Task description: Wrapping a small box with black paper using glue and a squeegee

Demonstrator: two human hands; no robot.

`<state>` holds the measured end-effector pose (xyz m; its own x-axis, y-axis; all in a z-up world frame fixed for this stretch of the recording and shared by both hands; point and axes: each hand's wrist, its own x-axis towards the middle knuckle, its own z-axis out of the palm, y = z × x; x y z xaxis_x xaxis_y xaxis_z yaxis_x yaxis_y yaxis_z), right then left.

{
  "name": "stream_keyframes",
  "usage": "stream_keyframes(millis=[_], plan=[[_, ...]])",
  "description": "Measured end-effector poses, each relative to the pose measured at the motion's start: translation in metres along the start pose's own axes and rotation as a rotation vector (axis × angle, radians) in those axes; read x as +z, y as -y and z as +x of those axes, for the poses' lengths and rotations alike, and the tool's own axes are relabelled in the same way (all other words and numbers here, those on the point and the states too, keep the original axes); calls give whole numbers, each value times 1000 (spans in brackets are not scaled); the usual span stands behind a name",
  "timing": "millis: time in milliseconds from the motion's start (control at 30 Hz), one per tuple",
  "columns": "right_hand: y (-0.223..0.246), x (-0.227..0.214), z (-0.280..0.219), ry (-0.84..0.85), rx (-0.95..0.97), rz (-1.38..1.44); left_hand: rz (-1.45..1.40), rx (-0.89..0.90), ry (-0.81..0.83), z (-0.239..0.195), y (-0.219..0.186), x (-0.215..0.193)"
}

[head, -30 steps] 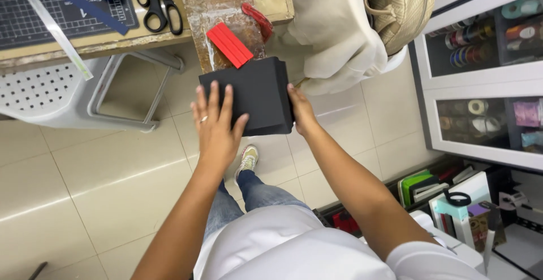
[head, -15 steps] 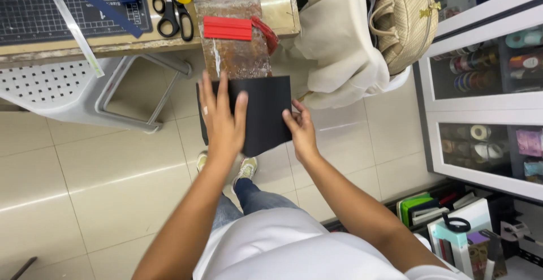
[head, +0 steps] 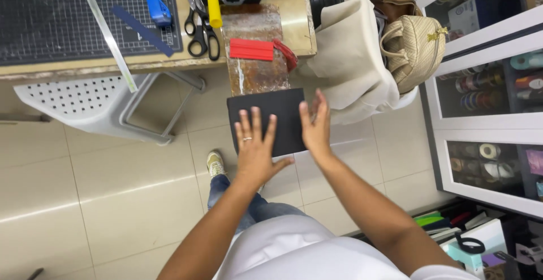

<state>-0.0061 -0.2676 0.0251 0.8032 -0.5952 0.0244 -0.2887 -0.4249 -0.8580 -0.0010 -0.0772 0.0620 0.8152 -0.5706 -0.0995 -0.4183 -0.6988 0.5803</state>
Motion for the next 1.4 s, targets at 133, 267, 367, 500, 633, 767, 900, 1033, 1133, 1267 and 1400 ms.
stream_keyframes(millis=[133,267,367,500,633,767,900,1033,1133,1267,1400], plan=[[-6,53,102,-7,-29,113,142,106,167,19,-1,16],[105,106,158,-232,-196,134,278,230,68,36,11,41],[204,133,142,-36,-142,-70,358,339,-27,34,20,57],[201,189,163,297,-166,-565,248,458,68,36,34,74],[233,174,186,418,-25,-777,338,462,178,43,27,44],[237,158,236,303,-218,-939,355,507,213,43,30,35],[195,207,319,48,-314,-1037,274,524,238,44,32,38],[162,250,353,-7,-324,-1161,302,533,132,42,32,38],[176,239,349,37,-269,-1192,299,530,247,44,33,34],[205,220,318,15,-389,-1146,325,544,240,47,31,32],[201,204,258,120,-485,-1210,378,548,272,44,30,27]])
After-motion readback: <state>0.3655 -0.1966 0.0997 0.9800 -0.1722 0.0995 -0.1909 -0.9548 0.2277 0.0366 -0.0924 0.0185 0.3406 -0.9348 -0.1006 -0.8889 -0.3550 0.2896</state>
